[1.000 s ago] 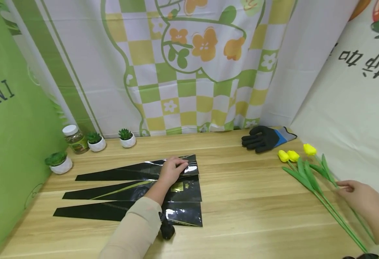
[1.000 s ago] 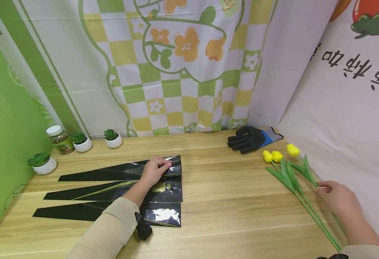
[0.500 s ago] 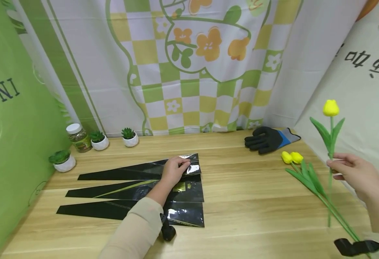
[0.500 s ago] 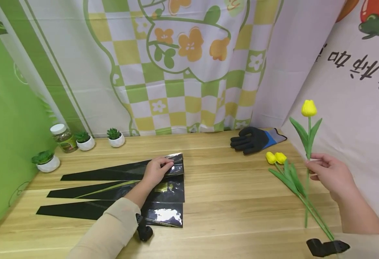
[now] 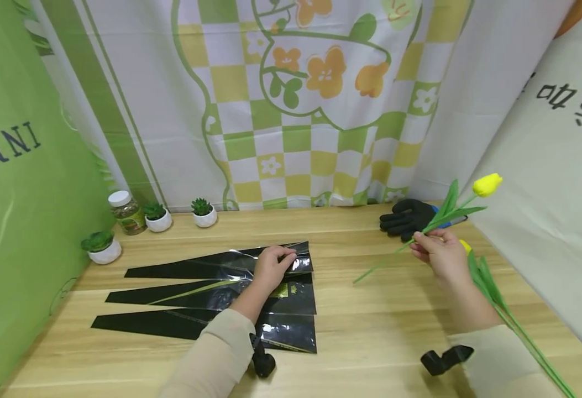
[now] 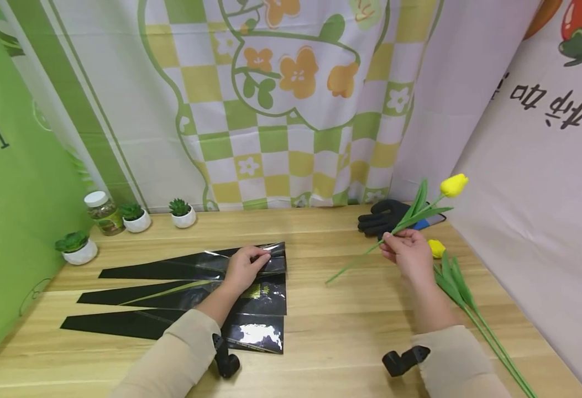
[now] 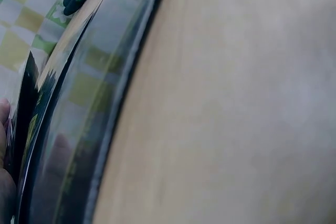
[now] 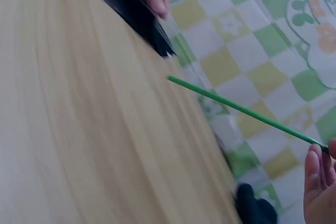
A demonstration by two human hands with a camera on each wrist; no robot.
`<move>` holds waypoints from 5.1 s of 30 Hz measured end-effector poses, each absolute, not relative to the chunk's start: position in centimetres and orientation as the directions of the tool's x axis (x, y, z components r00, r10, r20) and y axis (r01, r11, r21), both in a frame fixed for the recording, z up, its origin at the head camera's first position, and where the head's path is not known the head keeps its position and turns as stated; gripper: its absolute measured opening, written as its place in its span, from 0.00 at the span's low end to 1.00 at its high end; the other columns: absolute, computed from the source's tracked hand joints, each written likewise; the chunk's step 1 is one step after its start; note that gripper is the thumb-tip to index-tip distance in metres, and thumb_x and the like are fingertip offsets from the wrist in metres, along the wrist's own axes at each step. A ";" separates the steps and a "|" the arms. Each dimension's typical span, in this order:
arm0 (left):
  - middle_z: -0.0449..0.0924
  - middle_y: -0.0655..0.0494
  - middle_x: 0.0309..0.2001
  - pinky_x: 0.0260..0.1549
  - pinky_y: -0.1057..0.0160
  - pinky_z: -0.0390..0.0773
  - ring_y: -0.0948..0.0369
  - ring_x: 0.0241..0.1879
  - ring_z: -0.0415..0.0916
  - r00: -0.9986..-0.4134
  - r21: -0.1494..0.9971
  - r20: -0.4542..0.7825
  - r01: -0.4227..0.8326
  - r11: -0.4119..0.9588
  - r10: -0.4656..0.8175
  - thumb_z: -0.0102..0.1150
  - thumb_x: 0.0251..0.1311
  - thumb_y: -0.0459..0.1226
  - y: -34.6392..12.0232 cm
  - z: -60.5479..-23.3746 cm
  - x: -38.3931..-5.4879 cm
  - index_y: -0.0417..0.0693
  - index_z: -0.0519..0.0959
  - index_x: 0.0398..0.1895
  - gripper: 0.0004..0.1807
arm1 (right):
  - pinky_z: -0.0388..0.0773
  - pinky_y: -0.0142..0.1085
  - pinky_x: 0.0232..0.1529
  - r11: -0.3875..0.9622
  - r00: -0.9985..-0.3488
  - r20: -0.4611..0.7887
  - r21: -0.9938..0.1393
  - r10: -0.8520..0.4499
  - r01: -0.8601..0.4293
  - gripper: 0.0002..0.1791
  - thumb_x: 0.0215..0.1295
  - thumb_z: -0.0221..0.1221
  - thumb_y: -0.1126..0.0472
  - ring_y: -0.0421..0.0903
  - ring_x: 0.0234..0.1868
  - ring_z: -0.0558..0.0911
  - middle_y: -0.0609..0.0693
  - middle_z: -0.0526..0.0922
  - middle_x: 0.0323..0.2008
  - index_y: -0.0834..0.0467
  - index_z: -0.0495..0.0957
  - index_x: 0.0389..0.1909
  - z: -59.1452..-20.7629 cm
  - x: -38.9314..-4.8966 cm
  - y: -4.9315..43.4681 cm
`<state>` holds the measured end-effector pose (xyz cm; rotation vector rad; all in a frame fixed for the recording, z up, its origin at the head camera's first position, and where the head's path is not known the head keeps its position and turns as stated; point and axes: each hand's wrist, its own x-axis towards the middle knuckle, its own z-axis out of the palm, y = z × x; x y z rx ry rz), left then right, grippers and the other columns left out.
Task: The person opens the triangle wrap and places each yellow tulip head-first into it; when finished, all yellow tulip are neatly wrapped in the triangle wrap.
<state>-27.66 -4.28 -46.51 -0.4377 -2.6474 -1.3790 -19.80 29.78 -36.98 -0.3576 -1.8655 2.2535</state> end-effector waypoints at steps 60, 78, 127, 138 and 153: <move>0.85 0.48 0.44 0.54 0.48 0.77 0.49 0.50 0.79 -0.925 0.717 0.306 0.379 0.586 0.224 0.60 0.66 0.40 -4.0 -46.8 -27.6 0.45 0.87 0.42 0.10 | 0.84 0.29 0.41 -0.243 -0.922 -0.206 -0.961 0.329 0.129 0.20 0.71 0.56 0.64 0.42 0.38 0.84 0.65 0.82 0.47 0.72 0.66 0.57 -44.3 -24.7 12.9; 0.84 0.49 0.44 0.53 0.49 0.78 0.49 0.50 0.78 -0.923 0.704 0.310 0.384 0.598 0.228 0.60 0.66 0.40 -4.1 -47.1 -27.4 0.46 0.87 0.42 0.10 | 0.82 0.24 0.37 -0.305 -0.873 -0.207 -0.950 0.442 0.071 0.16 0.74 0.53 0.58 0.33 0.31 0.81 0.45 0.79 0.33 0.64 0.68 0.54 -43.4 -23.8 18.3; 0.85 0.48 0.44 0.55 0.48 0.77 0.49 0.50 0.79 -0.915 0.740 0.368 0.397 0.543 0.168 0.62 0.64 0.39 -3.7 -45.7 -27.8 0.45 0.86 0.43 0.10 | 0.83 0.24 0.33 -0.353 -0.880 -0.245 -0.931 0.406 0.097 0.20 0.65 0.63 0.65 0.36 0.29 0.82 0.46 0.80 0.28 0.72 0.72 0.53 -44.5 -25.3 10.1; 0.84 0.48 0.48 0.57 0.47 0.76 0.48 0.53 0.77 -0.928 0.746 0.334 0.368 0.555 0.166 0.60 0.66 0.40 -4.2 -45.7 -27.7 0.47 0.86 0.45 0.10 | 0.83 0.26 0.32 -0.266 -0.945 -0.165 -0.960 0.283 0.088 0.30 0.68 0.59 0.66 0.35 0.25 0.83 0.50 0.82 0.29 0.69 0.59 0.65 -44.7 -25.1 12.6; 0.84 0.49 0.46 0.57 0.47 0.76 0.49 0.53 0.77 -0.922 0.721 0.332 0.383 0.578 0.198 0.60 0.65 0.40 -4.5 -45.7 -27.5 0.47 0.86 0.44 0.10 | 0.82 0.23 0.40 -0.070 -0.985 -0.173 -0.983 0.026 0.171 0.28 0.74 0.52 0.62 0.35 0.35 0.82 0.53 0.79 0.43 0.73 0.59 0.68 -44.2 -25.0 17.5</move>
